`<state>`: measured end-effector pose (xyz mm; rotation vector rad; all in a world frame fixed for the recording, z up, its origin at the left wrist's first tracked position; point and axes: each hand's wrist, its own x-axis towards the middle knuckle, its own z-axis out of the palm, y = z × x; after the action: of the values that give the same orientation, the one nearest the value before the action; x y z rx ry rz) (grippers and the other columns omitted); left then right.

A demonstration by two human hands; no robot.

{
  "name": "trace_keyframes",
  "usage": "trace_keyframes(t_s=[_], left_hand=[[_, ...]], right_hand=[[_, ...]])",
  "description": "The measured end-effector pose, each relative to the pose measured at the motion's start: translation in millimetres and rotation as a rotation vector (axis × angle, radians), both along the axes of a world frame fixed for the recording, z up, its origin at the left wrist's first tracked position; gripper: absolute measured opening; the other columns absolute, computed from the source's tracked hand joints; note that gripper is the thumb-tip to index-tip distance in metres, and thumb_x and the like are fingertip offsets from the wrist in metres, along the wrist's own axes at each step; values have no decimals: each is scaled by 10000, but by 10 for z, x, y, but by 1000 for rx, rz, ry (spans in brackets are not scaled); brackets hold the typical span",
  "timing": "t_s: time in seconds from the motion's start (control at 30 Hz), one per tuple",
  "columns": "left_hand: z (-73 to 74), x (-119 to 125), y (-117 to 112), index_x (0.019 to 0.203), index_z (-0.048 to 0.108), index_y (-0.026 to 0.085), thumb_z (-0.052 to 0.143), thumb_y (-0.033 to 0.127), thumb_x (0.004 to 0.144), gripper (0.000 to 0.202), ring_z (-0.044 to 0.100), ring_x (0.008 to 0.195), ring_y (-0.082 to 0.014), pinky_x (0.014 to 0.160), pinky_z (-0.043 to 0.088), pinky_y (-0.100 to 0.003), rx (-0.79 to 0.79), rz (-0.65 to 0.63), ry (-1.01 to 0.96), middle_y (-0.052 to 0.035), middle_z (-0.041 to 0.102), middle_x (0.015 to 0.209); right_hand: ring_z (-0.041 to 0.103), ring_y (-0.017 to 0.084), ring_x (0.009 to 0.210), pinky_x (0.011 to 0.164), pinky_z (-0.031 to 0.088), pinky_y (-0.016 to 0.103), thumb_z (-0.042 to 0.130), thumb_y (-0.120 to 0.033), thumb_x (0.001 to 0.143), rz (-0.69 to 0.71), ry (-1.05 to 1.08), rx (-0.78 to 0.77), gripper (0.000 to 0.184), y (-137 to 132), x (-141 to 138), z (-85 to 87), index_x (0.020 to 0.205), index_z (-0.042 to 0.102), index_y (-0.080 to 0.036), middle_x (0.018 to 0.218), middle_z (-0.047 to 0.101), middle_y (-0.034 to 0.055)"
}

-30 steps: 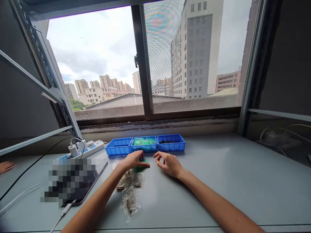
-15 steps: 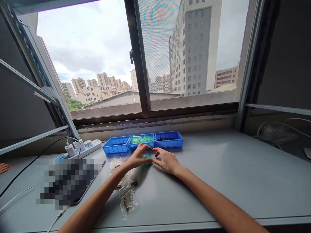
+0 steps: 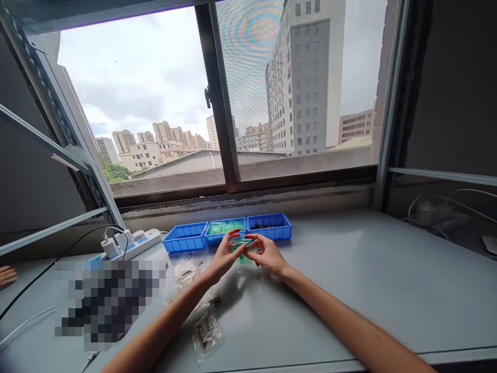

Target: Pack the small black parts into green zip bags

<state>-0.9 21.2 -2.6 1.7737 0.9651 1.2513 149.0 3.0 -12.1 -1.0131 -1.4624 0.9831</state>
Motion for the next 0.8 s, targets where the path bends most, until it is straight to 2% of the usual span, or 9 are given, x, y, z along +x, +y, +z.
trace_keyframes(t_s=[0.1, 0.17, 0.3, 0.37, 0.5, 0.57, 0.63, 0.73, 0.8], left_hand=[[9, 13, 14, 1113, 525, 203, 658, 335, 716, 439, 577, 850, -172, 652, 473, -268, 40, 53, 53, -68, 575, 1018], [33, 11, 14, 1020, 570, 195, 640, 318, 719, 332, 577, 770, -153, 588, 460, -244, 91, 56, 136, -45, 586, 939], [88, -1, -12, 807, 617, 192, 554, 179, 733, 98, 570, 789, -141, 552, 448, -208, 245, 61, 283, -25, 567, 875], [109, -4, -32, 801, 610, 198, 535, 125, 715, 135, 563, 808, -138, 538, 445, -195, 310, 105, 307, -26, 542, 900], [135, 0, -63, 899, 583, 203, 528, 78, 706, 236, 553, 801, -120, 547, 446, -192, 409, 180, 279, -35, 516, 996], [142, 2, -63, 902, 588, 201, 545, 127, 738, 185, 557, 809, -126, 554, 446, -197, 435, 187, 271, -42, 528, 1011], [147, -5, -46, 816, 599, 189, 569, 235, 772, 70, 566, 766, -131, 558, 445, -210, 420, 179, 273, -38, 568, 931], [174, -52, 12, 719, 591, 178, 575, 377, 783, 210, 565, 641, -130, 577, 454, -240, 336, 200, 248, -12, 606, 728], [217, -111, 67, 728, 599, 178, 577, 422, 770, 248, 577, 614, -139, 587, 461, -255, 283, 250, 196, -5, 622, 671]], right_hand=[[425, 55, 401, 402, 382, 234, 672, -497, 594, -102, -5, 63, 500, 27, 48, 9, 970, 599, -174, 789, 612, 19], [425, 68, 405, 413, 391, 243, 615, -500, 659, -156, -58, 115, 411, 39, 96, 10, 904, 611, -170, 756, 624, 27], [465, 86, 457, 466, 429, 267, 533, -451, 754, -223, -241, 318, 275, 3, 158, 28, 776, 631, -194, 930, 639, 66], [493, 95, 503, 496, 442, 271, 498, -435, 793, -266, -314, 421, 279, -43, 156, 54, 732, 650, -209, 1024, 619, 72], [539, 123, 586, 497, 433, 262, 437, -457, 847, -343, -359, 532, 365, -126, 125, 116, 691, 677, -229, 1052, 613, 75], [564, 143, 628, 477, 419, 253, 434, -494, 842, -373, -354, 535, 379, -133, 114, 127, 725, 678, -230, 1011, 629, 78], [583, 159, 636, 488, 416, 252, 449, -514, 823, -434, -353, 483, 365, -112, 111, 115, 825, 669, -223, 885, 654, 68], [595, 159, 602, 561, 431, 267, 443, -480, 816, -506, -371, 344, 351, -50, 128, 69, 946, 630, -214, 723, 652, 23], [591, 149, 576, 585, 431, 273, 424, -436, 816, -480, -401, 267, 321, -10, 151, 39, 954, 618, -219, 728, 655, 9]])
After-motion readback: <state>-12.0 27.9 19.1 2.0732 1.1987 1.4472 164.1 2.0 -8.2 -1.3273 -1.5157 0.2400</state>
